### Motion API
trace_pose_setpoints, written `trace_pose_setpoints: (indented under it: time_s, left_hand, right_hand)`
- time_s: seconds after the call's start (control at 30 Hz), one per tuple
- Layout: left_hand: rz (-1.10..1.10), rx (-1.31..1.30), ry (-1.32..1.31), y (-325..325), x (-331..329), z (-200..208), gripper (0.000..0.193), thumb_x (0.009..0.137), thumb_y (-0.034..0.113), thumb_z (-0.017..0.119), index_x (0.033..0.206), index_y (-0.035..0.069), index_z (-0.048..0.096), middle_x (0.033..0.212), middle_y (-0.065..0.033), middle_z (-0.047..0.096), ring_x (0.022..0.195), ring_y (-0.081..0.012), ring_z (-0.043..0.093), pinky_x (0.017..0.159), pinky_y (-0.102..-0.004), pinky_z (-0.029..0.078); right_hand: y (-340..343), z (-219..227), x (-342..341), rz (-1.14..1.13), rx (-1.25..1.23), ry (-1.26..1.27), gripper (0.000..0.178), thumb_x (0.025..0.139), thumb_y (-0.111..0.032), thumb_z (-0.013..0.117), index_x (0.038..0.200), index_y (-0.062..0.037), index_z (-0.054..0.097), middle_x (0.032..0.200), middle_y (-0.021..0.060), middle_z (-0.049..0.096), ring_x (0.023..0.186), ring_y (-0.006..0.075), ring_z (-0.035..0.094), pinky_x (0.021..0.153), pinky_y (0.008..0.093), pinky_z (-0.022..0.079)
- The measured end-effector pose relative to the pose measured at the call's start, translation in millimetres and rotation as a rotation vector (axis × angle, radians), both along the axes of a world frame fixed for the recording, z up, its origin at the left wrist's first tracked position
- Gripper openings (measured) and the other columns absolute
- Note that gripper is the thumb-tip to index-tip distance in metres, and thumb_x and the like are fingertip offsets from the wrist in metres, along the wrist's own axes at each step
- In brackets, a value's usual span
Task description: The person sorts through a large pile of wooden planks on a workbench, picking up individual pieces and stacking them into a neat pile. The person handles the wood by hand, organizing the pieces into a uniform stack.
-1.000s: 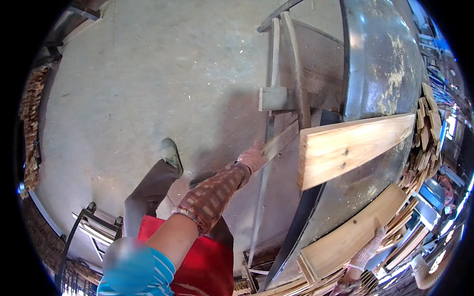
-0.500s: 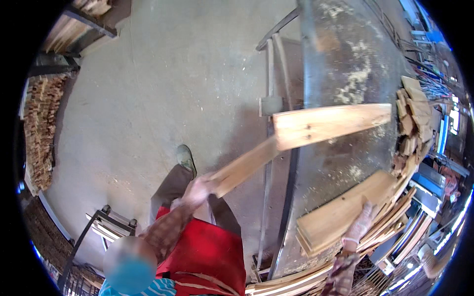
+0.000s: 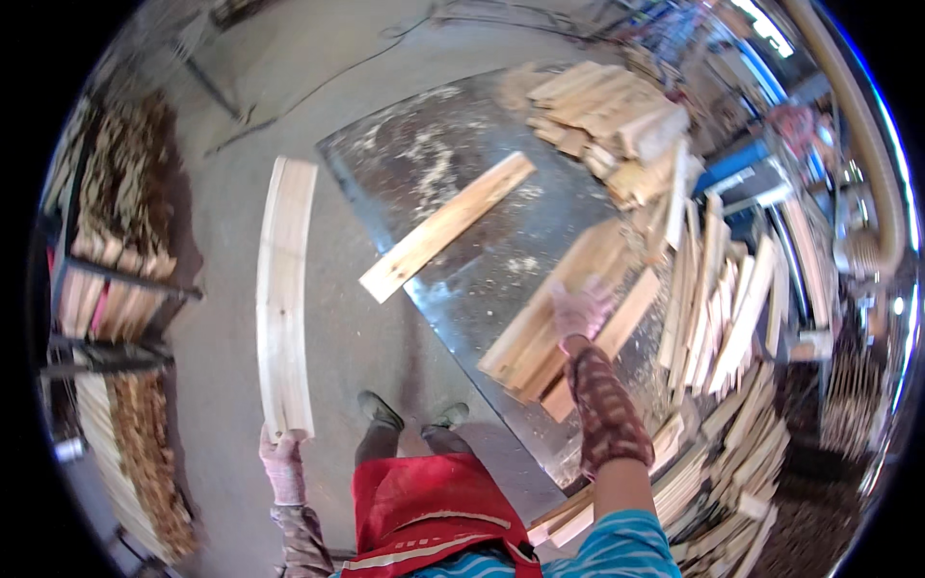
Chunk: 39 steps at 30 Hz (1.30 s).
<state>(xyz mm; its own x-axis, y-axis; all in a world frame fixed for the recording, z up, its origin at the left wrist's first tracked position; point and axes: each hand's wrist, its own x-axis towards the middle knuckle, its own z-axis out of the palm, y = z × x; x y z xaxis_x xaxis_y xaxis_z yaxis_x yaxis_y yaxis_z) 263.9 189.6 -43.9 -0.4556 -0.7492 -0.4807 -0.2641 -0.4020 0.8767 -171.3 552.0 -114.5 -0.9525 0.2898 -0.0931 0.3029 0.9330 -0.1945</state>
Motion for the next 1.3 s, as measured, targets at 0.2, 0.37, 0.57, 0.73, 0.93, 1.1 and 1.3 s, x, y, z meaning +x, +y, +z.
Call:
trace_pose_setpoints:
  time_s: [0.2, 0.37, 0.57, 0.73, 0.93, 1.1, 1.3]
  left_hand:
    - [-0.512, -0.197, 0.045, 94, -161, -37, 0.051, 0.085, 0.014, 0.069, 0.133, 0.002, 0.061, 0.114, -0.0102, 0.071, 0.104, -0.0165, 0.066, 0.091, -0.0313, 0.052]
    - [-1.448, -0.368, -0.231, 154, -250, -50, 0.064, 0.080, 0.011, 0.066, 0.142, 0.006, 0.051, 0.116, -0.0098, 0.068, 0.108, -0.0179, 0.061, 0.095, -0.0346, 0.049]
    - [-1.776, 0.079, -0.231, 155, -307, -42, 0.072, 0.082, 0.023, 0.070, 0.146, 0.003, 0.045, 0.126, -0.0097, 0.062, 0.118, -0.0215, 0.054, 0.104, -0.0363, 0.042]
    - [-1.225, -0.201, -0.111, 182, -328, -91, 0.075, 0.093, 0.042, 0.070, 0.151, 0.004, 0.040, 0.131, -0.0146, 0.062, 0.120, -0.0228, 0.057, 0.103, -0.0362, 0.044]
    - [-1.294, 0.219, 0.126, 197, -349, -103, 0.062, 0.094, 0.023, 0.070, 0.146, 0.002, 0.043, 0.125, -0.0109, 0.065, 0.109, -0.0190, 0.062, 0.094, -0.0356, 0.051]
    - [-1.432, 0.111, -0.005, 221, -366, -36, 0.069, 0.090, 0.026, 0.073, 0.146, 0.001, 0.041, 0.128, -0.0108, 0.061, 0.115, -0.0194, 0.058, 0.100, -0.0329, 0.046]
    - [-1.157, 0.117, 0.053, 203, -396, -106, 0.088, 0.089, 0.008, 0.074, 0.158, -0.002, 0.020, 0.151, -0.0204, 0.044, 0.135, -0.0276, 0.047, 0.113, -0.0361, 0.038]
  right_hand:
    - [22, 27, 14, 0.003, -0.318, 0.051, 0.105, 0.084, -0.052, 0.073, 0.159, -0.0054, 0.019, 0.164, 0.0240, 0.014, 0.151, 0.0421, 0.018, 0.123, 0.0446, 0.023]
    - [43, -5, 72, -0.156, -0.857, 0.023, 0.096, 0.086, -0.043, 0.076, 0.157, -0.0027, 0.025, 0.156, 0.0212, 0.038, 0.144, 0.0332, 0.037, 0.115, 0.0356, 0.035]
    - [61, -26, 113, -0.141, -1.222, -0.203, 0.089, 0.091, -0.044, 0.070, 0.156, -0.0024, 0.026, 0.145, 0.0211, 0.053, 0.134, 0.0307, 0.051, 0.109, 0.0364, 0.040]
    - [44, -21, 111, -0.028, -1.131, -0.173, 0.088, 0.091, -0.045, 0.068, 0.156, -0.0044, 0.024, 0.149, 0.0218, 0.047, 0.136, 0.0326, 0.048, 0.111, 0.0370, 0.038]
    - [54, 5, 110, -0.048, -1.273, -0.135, 0.089, 0.090, -0.049, 0.068, 0.152, 0.0002, 0.028, 0.142, 0.0248, 0.051, 0.134, 0.0352, 0.049, 0.112, 0.0381, 0.038]
    - [86, -47, 118, -0.036, -1.263, -0.171, 0.082, 0.092, -0.049, 0.064, 0.148, 0.0044, 0.037, 0.140, 0.0272, 0.054, 0.136, 0.0339, 0.048, 0.114, 0.0364, 0.036]
    - [238, -13, 74, 0.067, -0.448, 0.085, 0.070, 0.092, -0.041, 0.067, 0.145, 0.0002, 0.046, 0.140, 0.0250, 0.055, 0.132, 0.0332, 0.053, 0.107, 0.0373, 0.046]
